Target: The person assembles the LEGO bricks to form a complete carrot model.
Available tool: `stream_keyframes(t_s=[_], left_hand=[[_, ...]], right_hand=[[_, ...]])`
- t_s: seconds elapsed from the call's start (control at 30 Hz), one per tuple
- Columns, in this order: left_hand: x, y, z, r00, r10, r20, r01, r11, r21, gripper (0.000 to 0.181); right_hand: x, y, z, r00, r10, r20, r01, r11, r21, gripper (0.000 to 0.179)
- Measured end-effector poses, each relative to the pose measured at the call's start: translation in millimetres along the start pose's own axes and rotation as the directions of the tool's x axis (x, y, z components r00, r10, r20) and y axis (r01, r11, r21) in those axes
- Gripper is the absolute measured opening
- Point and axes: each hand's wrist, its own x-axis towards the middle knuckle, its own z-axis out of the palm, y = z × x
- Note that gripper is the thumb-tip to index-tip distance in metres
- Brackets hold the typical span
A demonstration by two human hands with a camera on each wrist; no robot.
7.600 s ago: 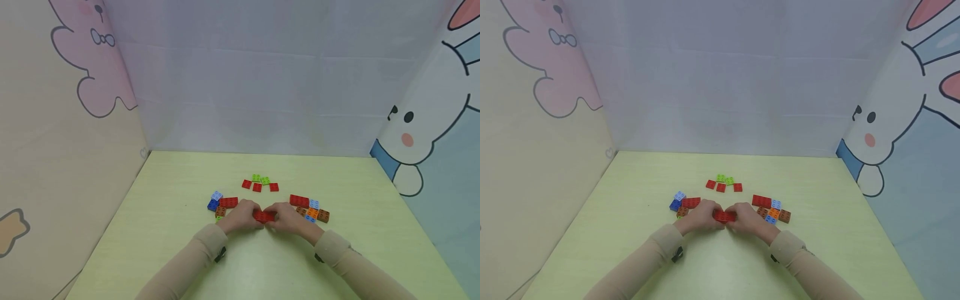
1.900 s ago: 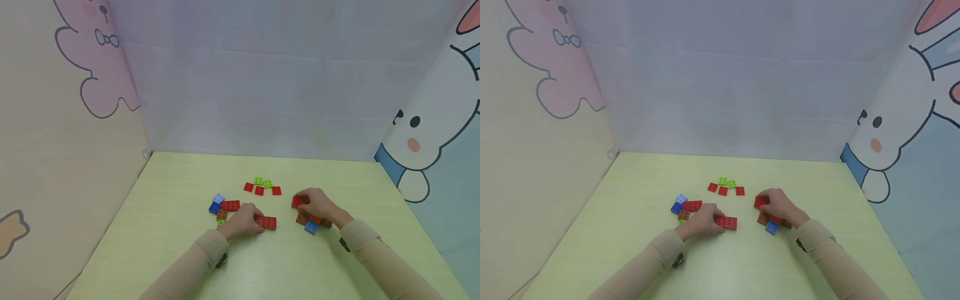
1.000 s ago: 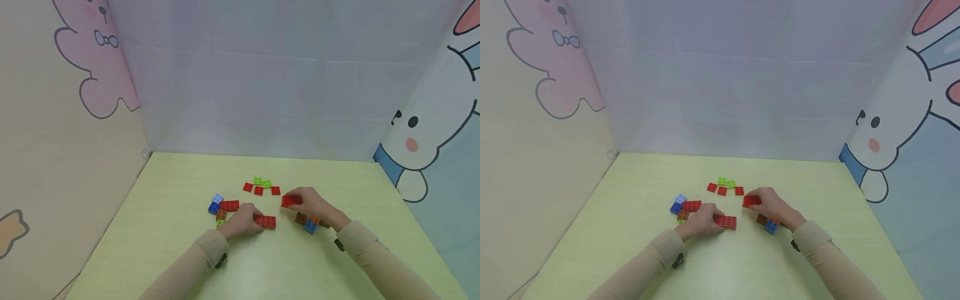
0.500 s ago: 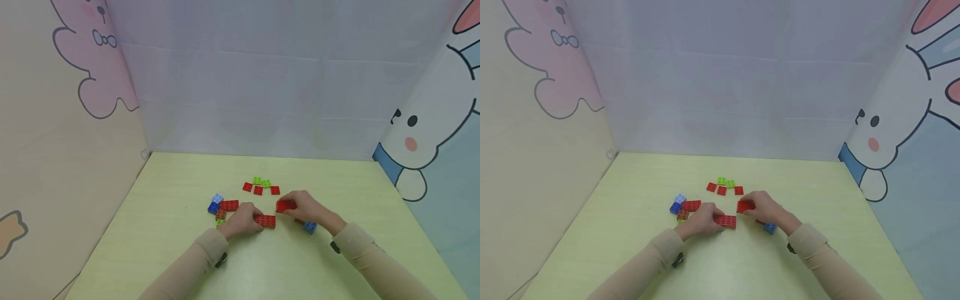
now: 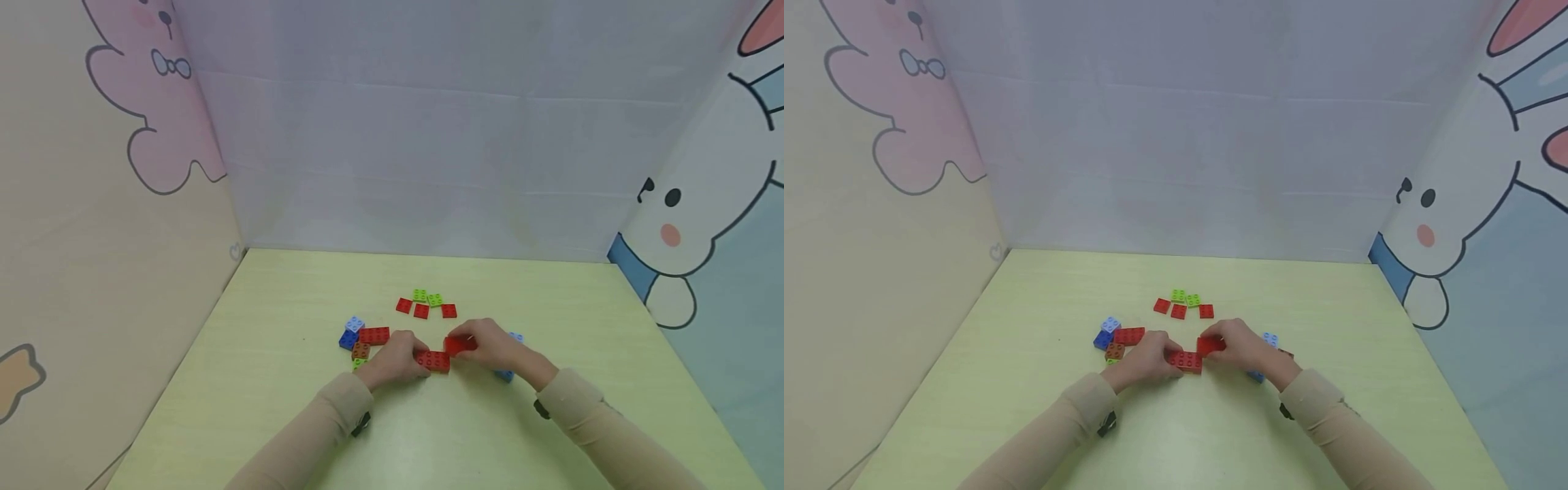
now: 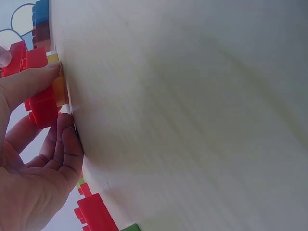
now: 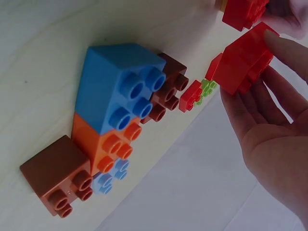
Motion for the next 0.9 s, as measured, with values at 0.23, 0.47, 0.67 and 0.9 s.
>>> stream_keyframes(t_s=[0.23,0.47,0.67,0.9], left_hand=[[0.8,-0.2,0.4,1.0,0.006,0.002,-0.006,1.0,-0.011,0.02],[2.3,-1.1,1.5,1.0,0.023,-0.012,-0.023,1.0,0.001,0.017],[1.5,-0.1,1.1,1.0,-0.004,-0.009,0.004,1.0,-0.017,0.017],[1.9,-0.8,2.0,1.0,-0.014,-0.011,0.014,1.0,-0.012,0.019]], right_hand=[[1.4,-2.4,2.2,1.0,-0.008,0.02,0.007,1.0,0.022,0.034],[1.2,-4.2,6.0,0.999,-0.037,0.015,0.036,0.999,0.022,0.034],[2.0,-3.7,7.2,0.999,-0.042,0.014,0.042,0.998,0.038,0.034],[2.6,-5.2,8.7,0.999,-0.04,0.029,0.038,0.997,0.067,0.035]])
